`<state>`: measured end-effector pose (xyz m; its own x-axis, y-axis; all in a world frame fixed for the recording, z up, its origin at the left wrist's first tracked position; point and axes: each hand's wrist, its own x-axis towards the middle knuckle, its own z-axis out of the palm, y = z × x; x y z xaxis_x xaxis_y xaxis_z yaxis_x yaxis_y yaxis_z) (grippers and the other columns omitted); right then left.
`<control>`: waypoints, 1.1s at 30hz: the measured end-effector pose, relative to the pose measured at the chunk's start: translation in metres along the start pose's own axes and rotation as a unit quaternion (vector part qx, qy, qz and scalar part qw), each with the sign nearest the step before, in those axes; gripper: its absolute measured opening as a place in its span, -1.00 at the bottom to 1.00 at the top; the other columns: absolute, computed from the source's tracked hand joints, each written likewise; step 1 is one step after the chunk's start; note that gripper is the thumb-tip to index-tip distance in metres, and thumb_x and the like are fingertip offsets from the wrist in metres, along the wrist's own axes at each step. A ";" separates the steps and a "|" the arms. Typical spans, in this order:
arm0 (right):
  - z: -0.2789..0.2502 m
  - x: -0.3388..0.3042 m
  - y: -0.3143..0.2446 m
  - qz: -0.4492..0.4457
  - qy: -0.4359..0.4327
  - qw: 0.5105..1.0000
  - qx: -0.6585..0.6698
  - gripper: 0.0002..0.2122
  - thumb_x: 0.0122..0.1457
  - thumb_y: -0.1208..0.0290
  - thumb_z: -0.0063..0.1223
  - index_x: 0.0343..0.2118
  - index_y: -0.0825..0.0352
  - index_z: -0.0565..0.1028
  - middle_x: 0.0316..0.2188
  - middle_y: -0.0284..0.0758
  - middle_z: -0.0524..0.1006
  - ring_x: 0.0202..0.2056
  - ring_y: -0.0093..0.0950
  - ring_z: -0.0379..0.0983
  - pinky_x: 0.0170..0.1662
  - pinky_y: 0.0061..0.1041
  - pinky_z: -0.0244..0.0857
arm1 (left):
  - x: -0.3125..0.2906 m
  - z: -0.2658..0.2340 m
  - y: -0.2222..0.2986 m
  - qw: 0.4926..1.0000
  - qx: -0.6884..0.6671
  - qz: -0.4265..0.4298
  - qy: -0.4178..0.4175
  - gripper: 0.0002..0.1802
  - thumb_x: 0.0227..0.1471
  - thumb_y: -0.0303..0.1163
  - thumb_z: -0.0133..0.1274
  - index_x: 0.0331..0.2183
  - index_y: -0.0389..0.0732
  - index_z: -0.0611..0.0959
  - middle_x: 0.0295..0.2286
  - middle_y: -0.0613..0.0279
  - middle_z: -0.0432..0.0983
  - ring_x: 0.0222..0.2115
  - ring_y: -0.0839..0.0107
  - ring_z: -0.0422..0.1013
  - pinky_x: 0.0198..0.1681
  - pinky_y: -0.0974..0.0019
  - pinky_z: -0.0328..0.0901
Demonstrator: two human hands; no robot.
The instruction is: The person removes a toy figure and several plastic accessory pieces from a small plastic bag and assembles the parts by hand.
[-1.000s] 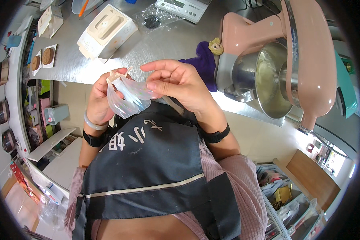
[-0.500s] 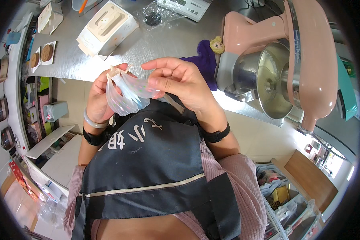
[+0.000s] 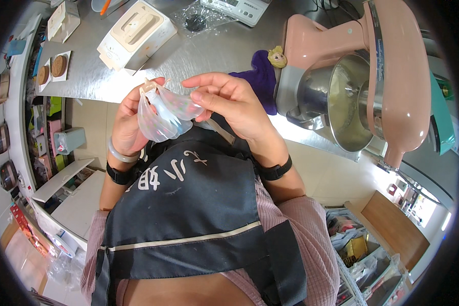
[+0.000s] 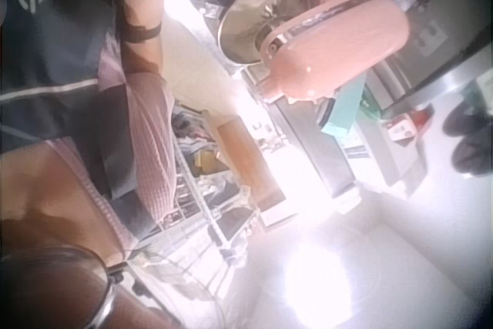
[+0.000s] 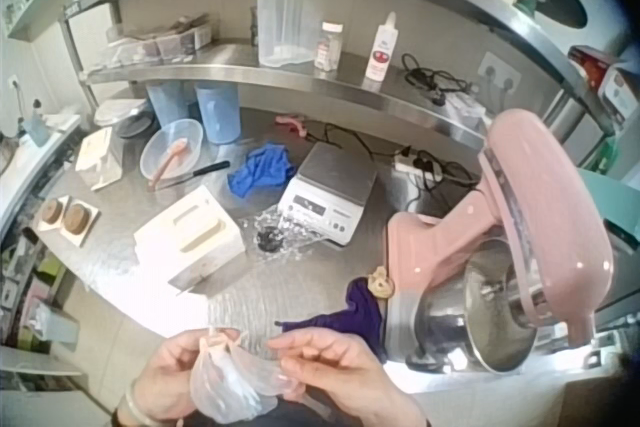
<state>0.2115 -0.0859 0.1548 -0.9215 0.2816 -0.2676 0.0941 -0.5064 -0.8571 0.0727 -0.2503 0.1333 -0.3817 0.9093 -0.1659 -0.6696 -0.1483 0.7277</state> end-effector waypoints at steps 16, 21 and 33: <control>-0.001 0.011 0.020 -0.165 0.123 0.950 -0.233 -0.80 0.00 0.49 0.11 -0.26 0.32 0.51 -0.45 -0.43 0.46 -0.44 -0.69 0.33 -0.37 -0.73 0.19 | 0.006 0.006 -0.009 0.949 0.254 0.157 0.099 -0.50 -0.22 -0.63 0.19 -0.13 -0.34 0.48 -0.27 0.22 0.46 -0.31 0.50 0.39 -0.21 0.45 0.31; 0.012 0.007 0.010 -0.137 0.066 0.957 -0.247 -0.83 0.01 0.54 0.11 -0.30 0.40 0.51 -0.37 -0.37 0.46 -0.36 -0.65 0.37 -0.26 -0.68 0.23 | 0.008 0.015 -0.005 0.889 0.382 0.225 0.117 -0.58 -0.26 -0.61 0.20 -0.22 -0.30 0.56 -0.40 0.25 0.45 -0.39 0.51 0.37 -0.28 0.47 0.30; 0.038 0.007 0.011 -0.401 0.166 0.806 -0.403 -0.76 -0.32 0.39 0.34 -0.51 0.28 0.55 -0.54 -0.41 0.41 -0.54 -0.50 0.33 -0.47 -0.58 0.17 | 0.001 0.017 -0.005 0.715 0.546 0.424 0.103 -0.58 -0.33 -0.65 0.20 -0.27 -0.27 0.56 -0.37 0.14 0.41 -0.38 0.30 0.40 -0.30 0.39 0.32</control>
<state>0.1920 -0.1207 0.1598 -0.6676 0.5257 0.5271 -0.1444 0.6032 -0.7844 0.0860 -0.2420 0.1409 -0.5171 0.5789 0.6305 0.7121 -0.1177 0.6921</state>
